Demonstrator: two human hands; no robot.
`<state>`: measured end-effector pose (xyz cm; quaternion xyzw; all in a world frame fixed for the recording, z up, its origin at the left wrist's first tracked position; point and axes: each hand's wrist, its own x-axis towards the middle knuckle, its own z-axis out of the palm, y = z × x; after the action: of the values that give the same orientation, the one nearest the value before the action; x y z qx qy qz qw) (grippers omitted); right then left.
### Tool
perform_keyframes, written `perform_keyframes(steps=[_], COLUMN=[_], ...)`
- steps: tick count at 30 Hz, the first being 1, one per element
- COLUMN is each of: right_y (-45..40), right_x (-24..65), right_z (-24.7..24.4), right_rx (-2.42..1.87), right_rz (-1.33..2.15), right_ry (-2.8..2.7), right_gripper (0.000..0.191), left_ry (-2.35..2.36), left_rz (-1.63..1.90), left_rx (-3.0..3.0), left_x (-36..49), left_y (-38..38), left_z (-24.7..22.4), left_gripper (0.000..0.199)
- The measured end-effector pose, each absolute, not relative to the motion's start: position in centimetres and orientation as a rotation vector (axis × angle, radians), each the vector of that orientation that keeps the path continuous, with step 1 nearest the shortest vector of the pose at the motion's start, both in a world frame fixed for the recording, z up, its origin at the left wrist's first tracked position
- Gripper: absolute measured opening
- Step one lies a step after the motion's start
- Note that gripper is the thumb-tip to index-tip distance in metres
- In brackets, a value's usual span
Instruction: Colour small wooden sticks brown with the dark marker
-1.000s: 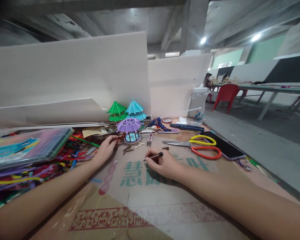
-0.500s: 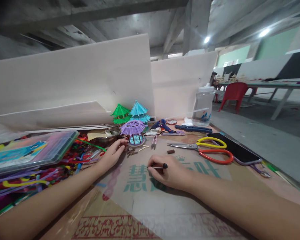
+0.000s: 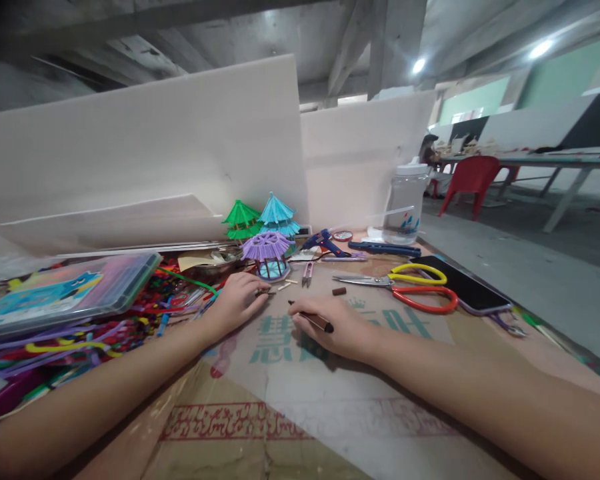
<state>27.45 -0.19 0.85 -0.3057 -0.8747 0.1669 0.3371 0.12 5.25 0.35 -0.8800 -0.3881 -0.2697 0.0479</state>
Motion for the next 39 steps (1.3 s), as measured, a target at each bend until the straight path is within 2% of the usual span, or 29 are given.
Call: perform_keyframes(steps=[4, 11, 19, 22, 28, 34, 39], right_y=[0.0, -0.2, -0.5, -0.4, -0.1, 0.6, 0.7], right_x=[27.7, 27.4, 27.4, 27.3, 27.0, 26.6, 26.9], right_z=[0.6, 1.3, 1.6, 1.6, 1.5, 1.3, 1.2], right_rx=[-0.778, -0.826, -0.906, -0.933, -1.121, -1.235, -1.235], right_rz=[0.423, 0.372, 0.468, 0.491, 0.626, 0.605, 0.571], right_ry=[-2.333, -2.347, -2.314, -2.323, -2.183, -2.108, -2.125], right_gripper=[0.022, 0.027, 0.026, 0.026, 0.021, 0.016, 0.015], left_ry=[-1.245, -1.245, -1.049, -1.085, -1.170, -1.043, -1.021], left_rz=[-0.659, -0.513, -0.311, -0.371, -0.552, -0.547, -0.547], left_rx=[-2.575, -2.517, -2.640, -2.718, -2.735, -2.876, -2.955], left_x=[2.0, 4.5, 4.4, 3.0, 0.6, 3.5, 5.6], left_y=[5.7, 6.8, -0.1, -0.4, 0.9, 1.2, 3.2], left_z=[0.8, 1.2, 1.9, 2.0, 1.7, 1.3, 0.9], left_gripper=[0.025, 0.018, 0.018, 0.024, 0.021, 0.034, 0.034])
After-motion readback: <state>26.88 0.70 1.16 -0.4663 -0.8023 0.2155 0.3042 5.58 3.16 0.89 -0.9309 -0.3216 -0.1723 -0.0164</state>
